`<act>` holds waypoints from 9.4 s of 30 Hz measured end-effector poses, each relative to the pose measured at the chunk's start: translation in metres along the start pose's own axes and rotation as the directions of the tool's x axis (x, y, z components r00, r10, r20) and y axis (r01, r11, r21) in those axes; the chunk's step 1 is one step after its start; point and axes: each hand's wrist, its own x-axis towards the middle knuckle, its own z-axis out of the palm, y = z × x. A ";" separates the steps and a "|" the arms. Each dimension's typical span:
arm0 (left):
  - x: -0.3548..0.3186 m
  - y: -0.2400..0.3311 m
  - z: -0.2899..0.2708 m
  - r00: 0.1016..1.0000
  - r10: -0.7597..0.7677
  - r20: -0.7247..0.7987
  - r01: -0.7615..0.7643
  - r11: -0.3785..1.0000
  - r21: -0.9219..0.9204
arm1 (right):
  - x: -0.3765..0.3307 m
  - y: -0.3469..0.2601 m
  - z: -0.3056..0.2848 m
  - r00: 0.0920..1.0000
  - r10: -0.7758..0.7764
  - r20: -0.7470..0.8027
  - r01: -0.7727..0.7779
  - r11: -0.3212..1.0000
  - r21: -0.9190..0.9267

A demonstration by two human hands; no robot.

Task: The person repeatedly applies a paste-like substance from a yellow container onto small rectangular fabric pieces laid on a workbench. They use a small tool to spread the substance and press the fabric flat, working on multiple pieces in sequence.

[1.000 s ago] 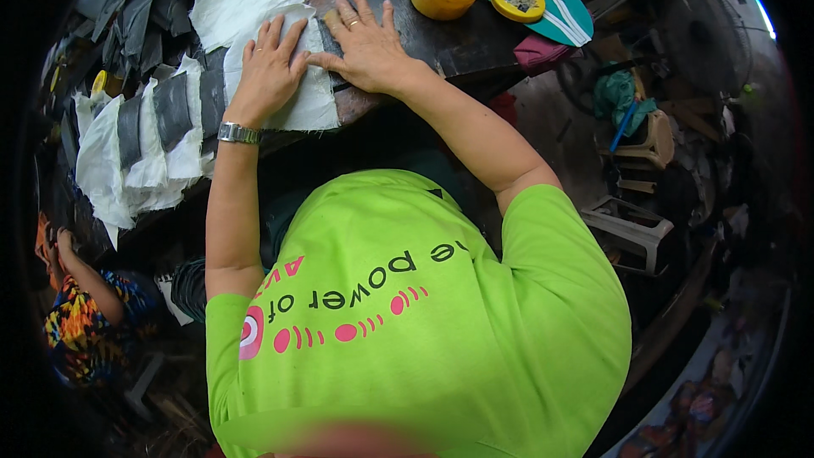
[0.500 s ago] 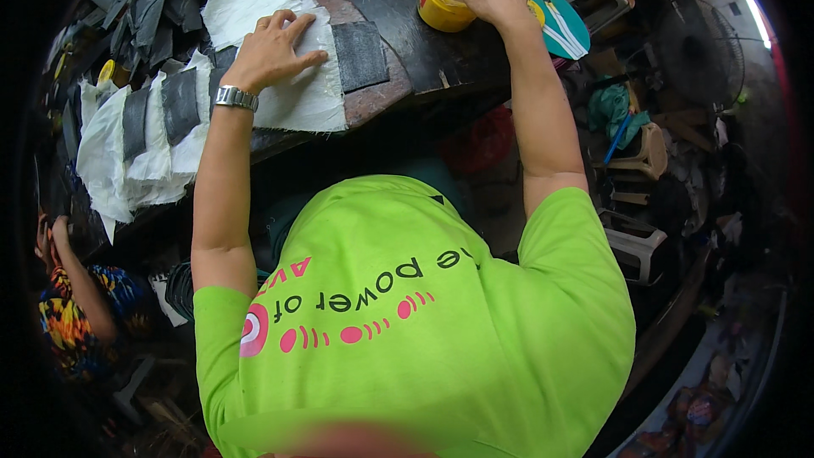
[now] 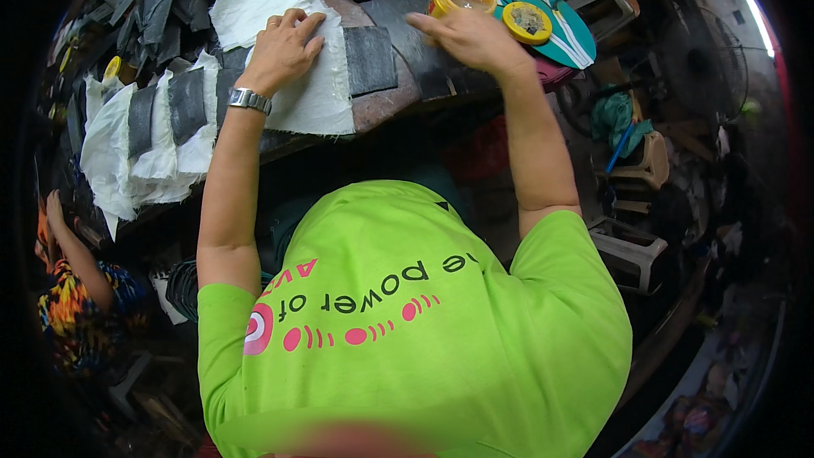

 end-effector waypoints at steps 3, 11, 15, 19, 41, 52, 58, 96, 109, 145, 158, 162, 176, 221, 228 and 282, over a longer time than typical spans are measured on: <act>-0.003 0.002 0.002 1.000 -0.003 -0.027 0.002 0.999 -0.034 | 0.031 -0.012 0.048 0.886 -0.404 -0.229 0.462 0.810 0.361; -0.010 -0.004 0.007 0.999 -0.008 -0.054 0.005 0.998 -0.060 | 0.090 -0.033 0.120 0.927 -0.302 -0.223 0.225 0.922 -0.314; -0.007 -0.005 0.009 0.999 -0.018 -0.044 0.015 0.998 -0.056 | 0.087 -0.028 0.110 0.941 -0.318 -0.118 0.246 0.878 -0.410; -0.005 -0.007 0.010 0.999 -0.010 -0.031 0.010 1.000 -0.021 | 0.083 -0.017 0.085 0.921 -0.388 0.030 0.375 0.866 -0.331; 0.023 0.001 0.026 0.959 -0.087 -0.271 0.073 0.996 -0.059 | -0.045 -0.028 0.100 0.693 -0.721 -0.013 0.720 0.691 0.069; 0.026 -0.004 0.018 0.977 -0.058 -0.206 0.047 0.997 -0.060 | 0.007 -0.033 0.110 0.826 -0.561 0.053 0.531 0.746 -0.402; 0.031 -0.006 0.012 0.989 -0.103 -0.107 0.088 0.987 -0.136 | -0.037 -0.035 0.102 0.723 -0.683 0.101 0.690 0.721 -0.059; -0.170 -0.292 -0.294 0.932 -0.295 -0.210 0.241 0.938 -0.248 | 0.149 -0.385 0.137 0.812 -0.580 -0.071 0.226 0.199 0.954; -0.118 -0.301 -0.199 0.843 -0.224 -0.489 0.481 0.721 0.499 | 0.153 -0.333 0.138 0.857 -0.471 -0.207 0.405 0.368 0.837; -0.023 -0.004 -0.063 0.696 -0.144 -0.704 0.042 0.986 -0.161 | 0.125 -0.149 0.029 0.855 -0.093 -0.511 0.518 0.225 0.825; -0.051 0.004 -0.037 0.866 -0.450 -0.217 -0.017 0.407 -0.913 | 0.087 -0.070 0.117 0.832 0.131 -0.540 0.280 0.740 0.611; -0.066 0.001 -0.055 0.814 -0.540 -0.215 -0.145 0.170 -0.975 | 0.097 -0.068 0.117 0.913 -0.028 -0.407 0.272 0.786 0.555; -0.138 0.028 -0.083 0.803 -0.292 -0.519 -0.214 0.672 -0.709 | 0.172 -0.110 0.040 0.634 -0.360 -0.684 0.626 0.758 0.182; -0.015 0.012 -0.002 0.990 -0.002 -0.139 -0.018 0.990 -0.139 | 0.028 0.048 -0.027 0.851 0.161 -0.501 -0.352 0.881 -0.316; -0.018 0.017 0.010 0.982 -0.031 -0.188 0.019 0.997 -0.069 | -0.018 -0.001 -0.020 0.975 0.187 0.122 -0.178 0.981 -0.079; -0.023 0.009 0.027 0.956 -0.042 -0.289 0.014 0.995 -0.098 | 0.008 -0.008 0.101 0.825 -0.565 0.002 0.522 0.761 -0.386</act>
